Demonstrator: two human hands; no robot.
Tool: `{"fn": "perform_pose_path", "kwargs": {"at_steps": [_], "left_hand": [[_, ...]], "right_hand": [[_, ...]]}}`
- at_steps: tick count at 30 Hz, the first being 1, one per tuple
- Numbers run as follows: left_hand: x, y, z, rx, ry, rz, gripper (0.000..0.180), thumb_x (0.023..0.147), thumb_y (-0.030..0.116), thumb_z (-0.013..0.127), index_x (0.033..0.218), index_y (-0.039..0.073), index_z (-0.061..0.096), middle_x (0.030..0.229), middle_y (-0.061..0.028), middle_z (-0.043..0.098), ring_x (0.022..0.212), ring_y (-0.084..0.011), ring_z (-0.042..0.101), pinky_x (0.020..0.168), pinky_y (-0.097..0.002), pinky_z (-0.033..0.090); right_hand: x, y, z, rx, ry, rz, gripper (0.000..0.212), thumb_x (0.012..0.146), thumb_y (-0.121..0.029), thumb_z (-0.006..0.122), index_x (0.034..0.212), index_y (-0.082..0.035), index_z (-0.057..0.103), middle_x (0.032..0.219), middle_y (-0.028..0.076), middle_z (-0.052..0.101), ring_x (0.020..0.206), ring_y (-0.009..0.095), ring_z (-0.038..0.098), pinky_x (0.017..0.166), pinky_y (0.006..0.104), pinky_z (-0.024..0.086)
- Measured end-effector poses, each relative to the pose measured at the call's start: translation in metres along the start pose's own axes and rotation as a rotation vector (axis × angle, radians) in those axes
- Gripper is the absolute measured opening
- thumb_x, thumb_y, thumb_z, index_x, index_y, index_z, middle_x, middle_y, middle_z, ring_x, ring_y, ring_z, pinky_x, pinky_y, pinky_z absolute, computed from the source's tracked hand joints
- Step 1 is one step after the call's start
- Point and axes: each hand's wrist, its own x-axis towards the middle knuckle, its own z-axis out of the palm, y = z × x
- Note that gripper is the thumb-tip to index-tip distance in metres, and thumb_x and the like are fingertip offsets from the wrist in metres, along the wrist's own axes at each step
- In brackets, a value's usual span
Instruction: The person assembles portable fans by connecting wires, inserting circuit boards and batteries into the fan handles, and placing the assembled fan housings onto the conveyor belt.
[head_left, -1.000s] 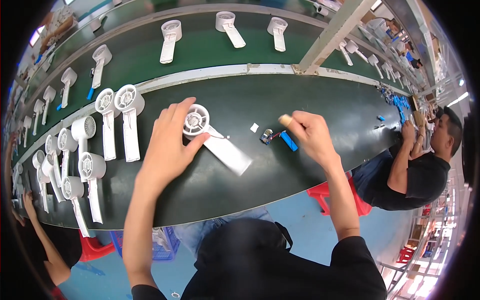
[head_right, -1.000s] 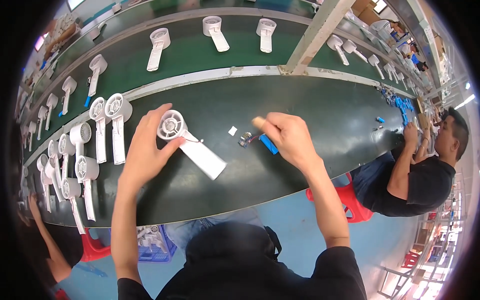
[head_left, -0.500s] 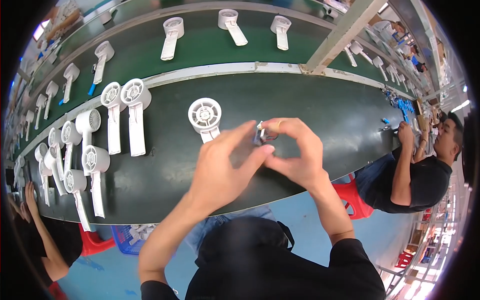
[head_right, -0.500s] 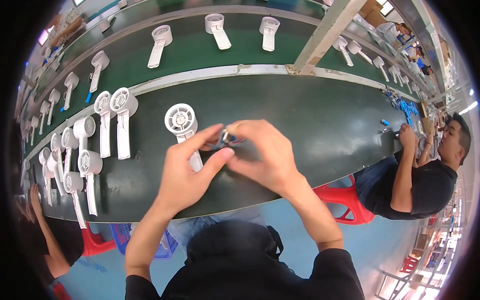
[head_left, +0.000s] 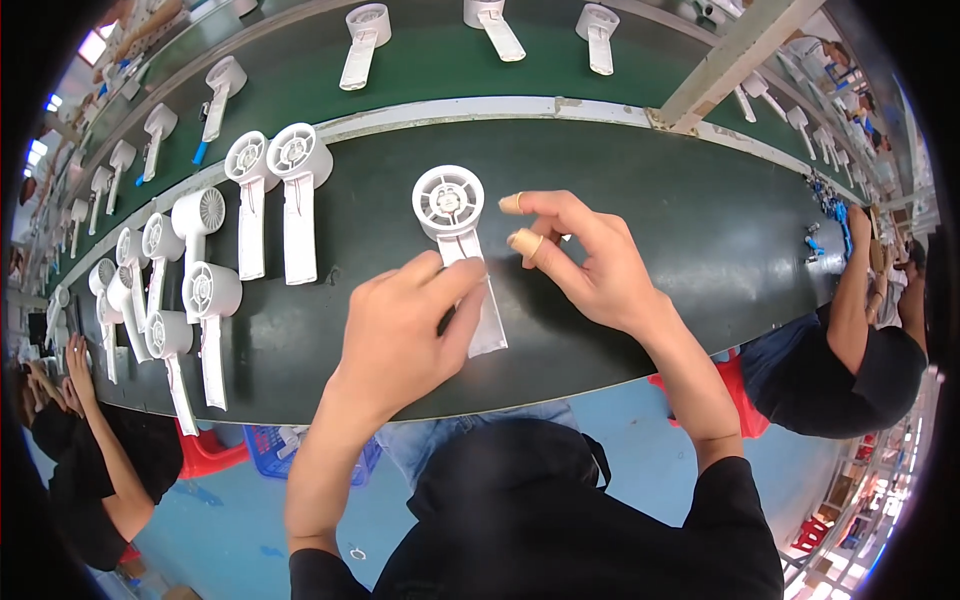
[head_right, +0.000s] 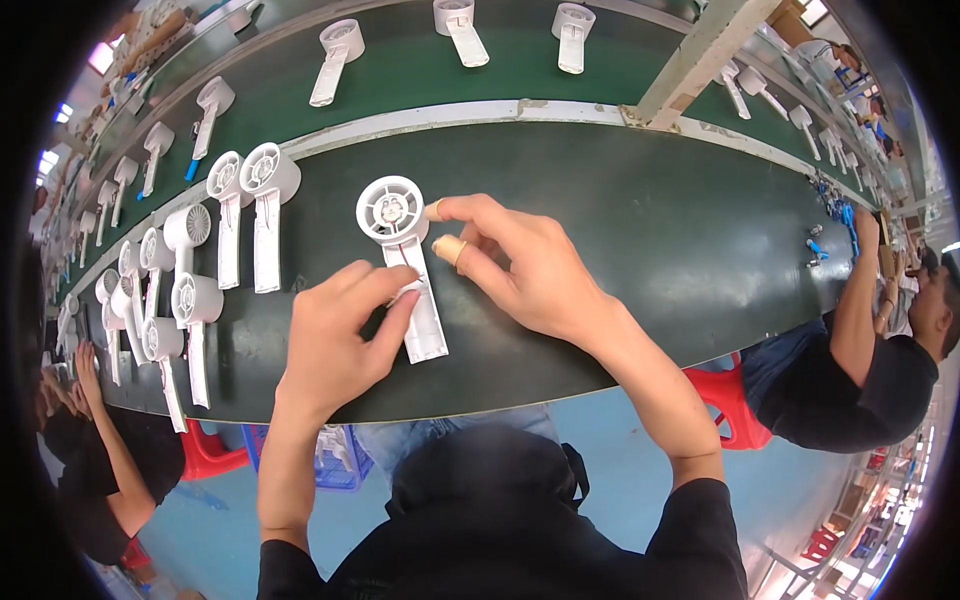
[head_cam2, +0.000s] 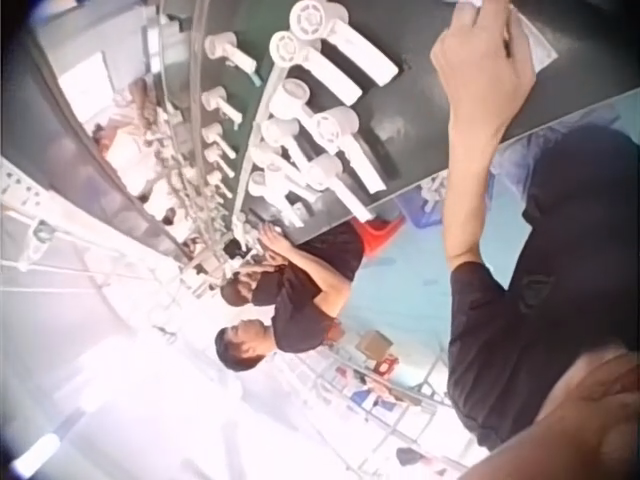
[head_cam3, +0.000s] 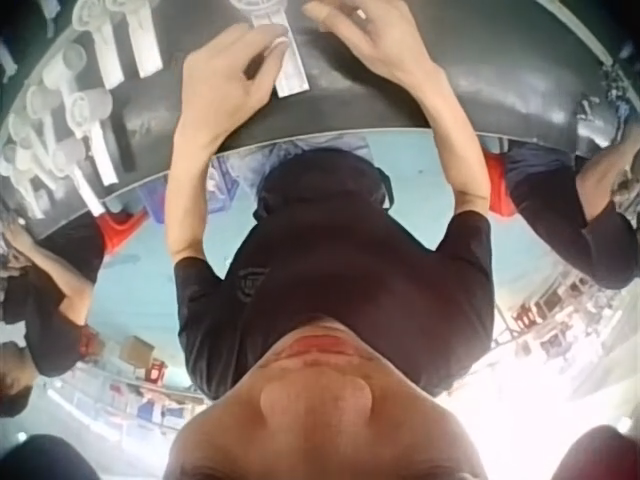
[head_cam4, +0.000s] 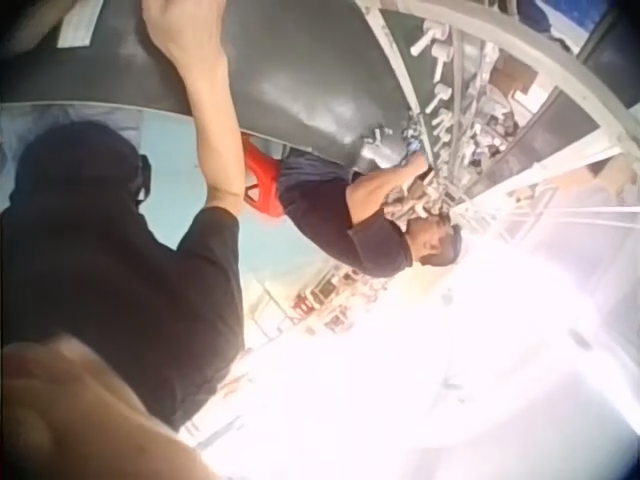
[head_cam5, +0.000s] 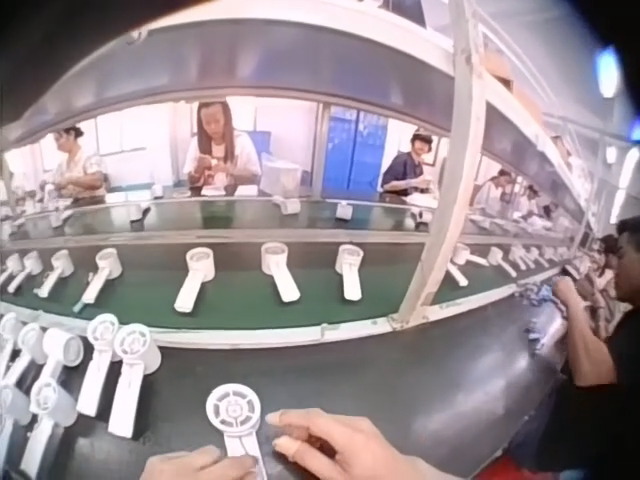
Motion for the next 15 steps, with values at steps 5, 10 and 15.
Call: {"fn": "perform_pose_path", "kwargs": {"at_steps": [5,10,15], "left_hand": [[0.005,-0.015,0.013,0.244,-0.063,0.143,0.011,0.080,0.006,0.068,0.090,0.010,0.068,0.066,-0.0080,0.054,0.052,-0.0276,0.054,0.052,-0.0371,0.046],[0.008,-0.005,0.008,-0.195,0.140,-0.395,0.004,0.082,0.005,0.066,0.079,0.004,0.063,0.065,-0.0043,0.060,0.052,-0.0094,0.051,0.049,-0.0276,0.040],[0.011,-0.020,-0.004,-0.971,0.135,-0.866,0.012,0.087,0.006,0.063,0.076,0.004,0.059,0.059,0.0018,0.049,0.047,-0.0026,0.036,0.045,-0.0225,0.025]], "right_hand": [[0.004,0.001,0.009,0.034,0.074,-0.018,0.025,0.092,-0.002,0.066,0.117,-0.003,0.064,0.084,0.005,0.064,0.066,0.012,0.061,0.062,0.0257,0.048],[0.012,-0.009,0.023,-0.073,0.171,-0.099,0.023,0.084,-0.002,0.074,0.105,-0.005,0.067,0.088,0.004,0.065,0.059,0.009,0.057,0.055,0.0244,0.047],[0.018,0.002,0.055,-0.376,0.209,-0.434,0.022,0.076,-0.007,0.080,0.093,-0.008,0.066,0.090,0.002,0.067,0.057,0.015,0.062,0.049,0.0267,0.049]]}}
